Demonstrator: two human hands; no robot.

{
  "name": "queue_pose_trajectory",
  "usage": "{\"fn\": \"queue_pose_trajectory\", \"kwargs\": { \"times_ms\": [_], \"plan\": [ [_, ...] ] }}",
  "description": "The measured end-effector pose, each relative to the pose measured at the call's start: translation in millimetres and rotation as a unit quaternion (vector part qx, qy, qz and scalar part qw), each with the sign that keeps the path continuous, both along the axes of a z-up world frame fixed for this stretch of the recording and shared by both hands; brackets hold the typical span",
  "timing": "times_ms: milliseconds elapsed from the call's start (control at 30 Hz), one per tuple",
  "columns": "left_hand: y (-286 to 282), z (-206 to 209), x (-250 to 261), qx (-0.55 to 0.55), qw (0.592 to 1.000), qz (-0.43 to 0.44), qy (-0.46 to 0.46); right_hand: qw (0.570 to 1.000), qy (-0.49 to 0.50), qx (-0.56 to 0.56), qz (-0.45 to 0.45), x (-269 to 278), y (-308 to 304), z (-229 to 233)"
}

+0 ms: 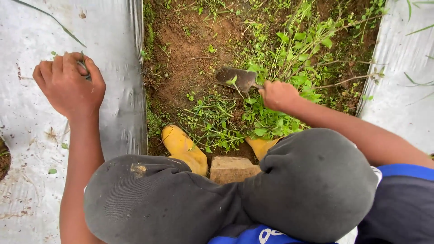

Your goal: The person uses a small hand hoe to cut and remove weeds growing along the edge of a white plastic mulch sheet in a garden. They repeatedly scrape the soil and pull out the uprooted plants by hand.

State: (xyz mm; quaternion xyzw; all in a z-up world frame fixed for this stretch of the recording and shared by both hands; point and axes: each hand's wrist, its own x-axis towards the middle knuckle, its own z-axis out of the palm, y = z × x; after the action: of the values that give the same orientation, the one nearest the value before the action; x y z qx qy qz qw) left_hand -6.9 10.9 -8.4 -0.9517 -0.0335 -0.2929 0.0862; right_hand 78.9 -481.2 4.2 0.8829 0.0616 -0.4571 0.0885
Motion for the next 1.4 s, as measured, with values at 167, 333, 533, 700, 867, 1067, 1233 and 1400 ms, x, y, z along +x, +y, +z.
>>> {"fn": "queue_pose_trajectory", "kwargs": {
  "times_ms": [167,333,533,700,867,1067,1233,1400],
  "plan": [
    [6.2,-6.3,-2.9,-0.001,1.0,0.019,0.012,0.999,0.028,-0.039,0.026,-2.9,-31.8,8.2],
    [12.0,-10.4,-3.6,0.015,1.0,-0.013,0.013,0.992,0.041,-0.117,-0.014,-26.1,-79.8,44.3],
    [24.1,-16.5,-11.1,0.008,0.998,-0.055,0.005,0.983,0.054,-0.127,-0.119,-95.9,-122.9,58.0],
    [29.4,-20.6,-13.0,0.08,0.996,-0.039,0.024,0.974,0.103,-0.129,-0.154,-155.0,-148.7,53.0],
    [30.4,-22.3,-13.6,0.022,0.997,-0.07,0.024,0.959,0.114,-0.118,-0.232,-199.7,-157.9,70.0],
    [36.3,-27.0,-16.6,0.027,0.996,-0.079,0.015,0.938,0.149,-0.133,-0.284,-288.1,-183.1,78.9],
    [42.8,-33.0,-14.2,0.008,0.995,-0.096,0.022,0.915,0.221,-0.142,-0.307,-462.0,-213.1,55.3],
    [49.2,-38.2,-16.0,0.006,0.994,-0.105,0.016,0.786,0.369,-0.171,-0.465,-636.1,-192.1,42.6]
  ]
}}
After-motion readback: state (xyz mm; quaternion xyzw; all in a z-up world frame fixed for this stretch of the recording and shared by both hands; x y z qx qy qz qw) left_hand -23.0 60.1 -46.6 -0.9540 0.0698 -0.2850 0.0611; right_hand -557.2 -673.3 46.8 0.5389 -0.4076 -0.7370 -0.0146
